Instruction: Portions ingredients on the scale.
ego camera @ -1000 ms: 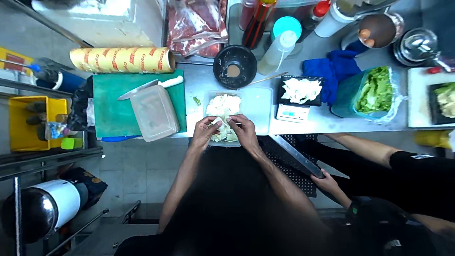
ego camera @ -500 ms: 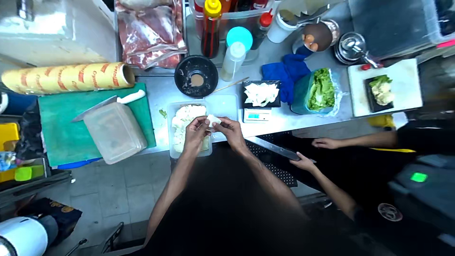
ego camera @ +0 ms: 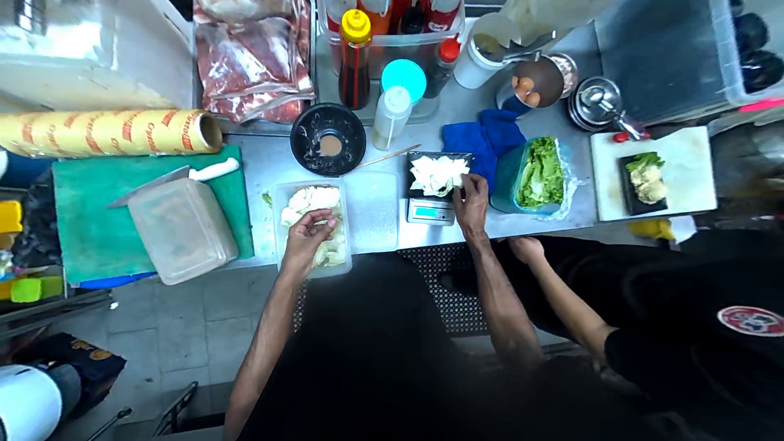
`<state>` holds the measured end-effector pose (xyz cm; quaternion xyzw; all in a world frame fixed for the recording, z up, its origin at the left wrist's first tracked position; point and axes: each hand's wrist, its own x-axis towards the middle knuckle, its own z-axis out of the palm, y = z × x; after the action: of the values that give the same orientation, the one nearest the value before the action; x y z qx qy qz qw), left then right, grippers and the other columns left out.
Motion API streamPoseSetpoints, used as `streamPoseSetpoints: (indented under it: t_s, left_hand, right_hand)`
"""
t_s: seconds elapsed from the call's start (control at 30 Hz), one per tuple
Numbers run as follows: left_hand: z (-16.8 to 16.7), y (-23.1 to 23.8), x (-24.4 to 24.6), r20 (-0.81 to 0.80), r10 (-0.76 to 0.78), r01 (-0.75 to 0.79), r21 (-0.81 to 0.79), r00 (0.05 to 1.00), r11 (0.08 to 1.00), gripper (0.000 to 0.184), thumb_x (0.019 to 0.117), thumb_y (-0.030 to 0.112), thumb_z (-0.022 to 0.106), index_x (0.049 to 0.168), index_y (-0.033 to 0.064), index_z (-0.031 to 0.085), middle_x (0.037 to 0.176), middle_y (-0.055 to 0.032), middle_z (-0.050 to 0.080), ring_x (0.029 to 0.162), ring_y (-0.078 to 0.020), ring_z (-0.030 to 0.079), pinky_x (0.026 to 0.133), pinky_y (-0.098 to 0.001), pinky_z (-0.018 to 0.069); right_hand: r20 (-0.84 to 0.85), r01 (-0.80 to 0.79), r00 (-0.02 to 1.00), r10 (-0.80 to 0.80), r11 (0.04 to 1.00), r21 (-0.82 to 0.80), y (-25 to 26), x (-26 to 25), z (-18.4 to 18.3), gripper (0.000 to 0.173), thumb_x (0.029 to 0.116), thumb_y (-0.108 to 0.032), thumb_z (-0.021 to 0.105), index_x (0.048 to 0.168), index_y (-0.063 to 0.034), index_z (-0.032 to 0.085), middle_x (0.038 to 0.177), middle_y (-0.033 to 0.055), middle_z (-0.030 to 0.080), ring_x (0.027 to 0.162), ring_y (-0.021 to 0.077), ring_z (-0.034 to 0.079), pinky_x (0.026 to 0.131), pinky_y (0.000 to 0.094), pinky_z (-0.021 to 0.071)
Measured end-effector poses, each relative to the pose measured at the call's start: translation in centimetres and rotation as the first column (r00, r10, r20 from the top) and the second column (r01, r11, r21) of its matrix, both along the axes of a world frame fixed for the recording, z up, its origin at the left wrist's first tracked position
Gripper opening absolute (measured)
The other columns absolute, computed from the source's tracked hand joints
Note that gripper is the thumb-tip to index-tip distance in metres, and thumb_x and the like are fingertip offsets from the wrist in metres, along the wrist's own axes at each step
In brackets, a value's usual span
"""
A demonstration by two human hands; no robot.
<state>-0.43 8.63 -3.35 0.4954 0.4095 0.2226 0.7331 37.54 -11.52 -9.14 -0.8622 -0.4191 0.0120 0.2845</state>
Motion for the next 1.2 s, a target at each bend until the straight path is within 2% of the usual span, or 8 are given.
streamPoseSetpoints:
  t_s: [0.13, 0.3, 0.57, 0.63, 0.8, 0.97, 1.1, 1.2]
  left_hand:
    - [-0.2, 0.1, -2.1, -0.048, 0.081, -0.08, 0.025, 0.996, 0.997, 0.032, 0.0933, 0.007, 0.073, 0.125, 0.0076, 0.067, 0.121, -0.0103, 0.069, 0.096, -0.0239, 0.07, 0.082, -0.0395, 0.0619]
    - [-0.4, 0.2, -4.3, -0.076, 0.197, -0.194, 0.043, 0.977, 0.98, 0.031, 0.0949, 0.004, 0.069, 0.126, 0.0055, 0.065, 0.118, -0.0101, 0.069, 0.097, -0.0219, 0.07, 0.081, -0.0379, 0.0614]
    - [-0.2, 0.6, -5.6, -0.112, 0.252, -0.246, 0.059, 0.961, 0.967, 0.029, 0.0943, 0.004, 0.07, 0.123, 0.0063, 0.065, 0.115, -0.0084, 0.07, 0.095, -0.0205, 0.07, 0.081, -0.0374, 0.0617]
    - [-0.3, 0.7, -5.8, -0.104, 0.271, -0.266, 0.056, 0.957, 0.962, 0.03, 0.0938, 0.005, 0.071, 0.123, 0.0064, 0.066, 0.113, -0.0083, 0.07, 0.094, -0.0202, 0.07, 0.08, -0.0377, 0.0618]
    - [0.1, 0.8, -6.9, -0.112, 0.313, -0.307, 0.065, 0.943, 0.949, 0.03, 0.0938, 0.009, 0.073, 0.123, 0.0074, 0.067, 0.115, -0.0079, 0.07, 0.096, -0.0209, 0.07, 0.081, -0.0373, 0.0615]
    - [-0.2, 1.3, -7.7, -0.117, 0.355, -0.349, 0.074, 0.927, 0.934, 0.028, 0.095, 0.003, 0.068, 0.122, 0.0068, 0.065, 0.113, -0.007, 0.069, 0.097, -0.0198, 0.07, 0.083, -0.0379, 0.061]
    - [0.4, 1.8, -8.9, -0.351, 0.284, -0.144, 0.374, 0.892, 0.916, 0.027, 0.1009, 0.011, 0.064, 0.127, 0.0058, 0.062, 0.119, -0.0096, 0.07, 0.099, -0.019, 0.072, 0.087, -0.0404, 0.062]
    - [1.3, 1.0, -8.7, -0.57, 0.197, 0.073, 0.416, 0.798, 0.906, 0.022, 0.1054, 0.016, 0.057, 0.124, 0.0082, 0.066, 0.114, -0.0104, 0.073, 0.093, -0.0215, 0.074, 0.083, -0.0451, 0.063]
  right_hand:
    - [-0.069, 0.002, 0.998, 0.004, 0.996, 0.086, -2.8, -1.9, -0.7, 0.044, 0.0952, -0.005, 0.061, 0.139, -0.0065, 0.06, 0.147, 0.0161, 0.05, 0.126, 0.0303, 0.057, 0.101, 0.0452, 0.0537]
    - [-0.113, 0.136, 0.987, -0.117, 0.975, 0.175, -0.5, 0.5, -2.1, 0.036, 0.0999, -0.013, 0.059, 0.133, -0.0016, 0.065, 0.133, 0.0218, 0.058, 0.107, 0.0255, 0.065, 0.091, 0.0369, 0.0576]
    - [-0.135, 0.241, 0.966, -0.219, 0.954, 0.176, -1.2, 1.3, -3.4, 0.04, 0.0965, -0.021, 0.07, 0.132, -0.0033, 0.066, 0.127, 0.0207, 0.062, 0.109, 0.0252, 0.065, 0.094, 0.0357, 0.0559]
    - [-0.122, 0.262, 0.962, -0.243, 0.948, 0.179, -1.6, 1.1, -3.3, 0.038, 0.0965, -0.016, 0.068, 0.131, -0.001, 0.066, 0.125, 0.0225, 0.065, 0.11, 0.0284, 0.066, 0.095, 0.0393, 0.0559]
    - [-0.132, 0.307, 0.95, -0.284, 0.93, 0.202, -1.9, -0.6, -0.9, 0.036, 0.1024, -0.02, 0.06, 0.136, -0.0056, 0.062, 0.124, 0.0156, 0.064, 0.109, 0.0213, 0.066, 0.095, 0.0369, 0.0565]
    - [0.014, 0.19, 0.98, -0.196, 0.962, 0.198, 2.4, 0.1, 1.2, 0.028, 0.1002, -0.018, 0.062, 0.122, -0.0026, 0.071, 0.117, 0.0197, 0.068, 0.107, 0.027, 0.067, 0.095, 0.0381, 0.0548]
    - [-0.031, 0.152, 0.988, -0.149, 0.981, 0.122, 3.9, -0.7, 2.1, 0.032, 0.1001, -0.026, 0.063, 0.124, -0.0072, 0.071, 0.128, 0.018, 0.065, 0.12, 0.0282, 0.062, 0.103, 0.0407, 0.0506]
    - [-0.06, 0.197, 0.98, -0.189, 0.964, 0.179, 3.9, -1.8, 2.2, 0.031, 0.1, -0.026, 0.064, 0.124, -0.0078, 0.072, 0.127, 0.0172, 0.065, 0.12, 0.0255, 0.061, 0.103, 0.0375, 0.05]
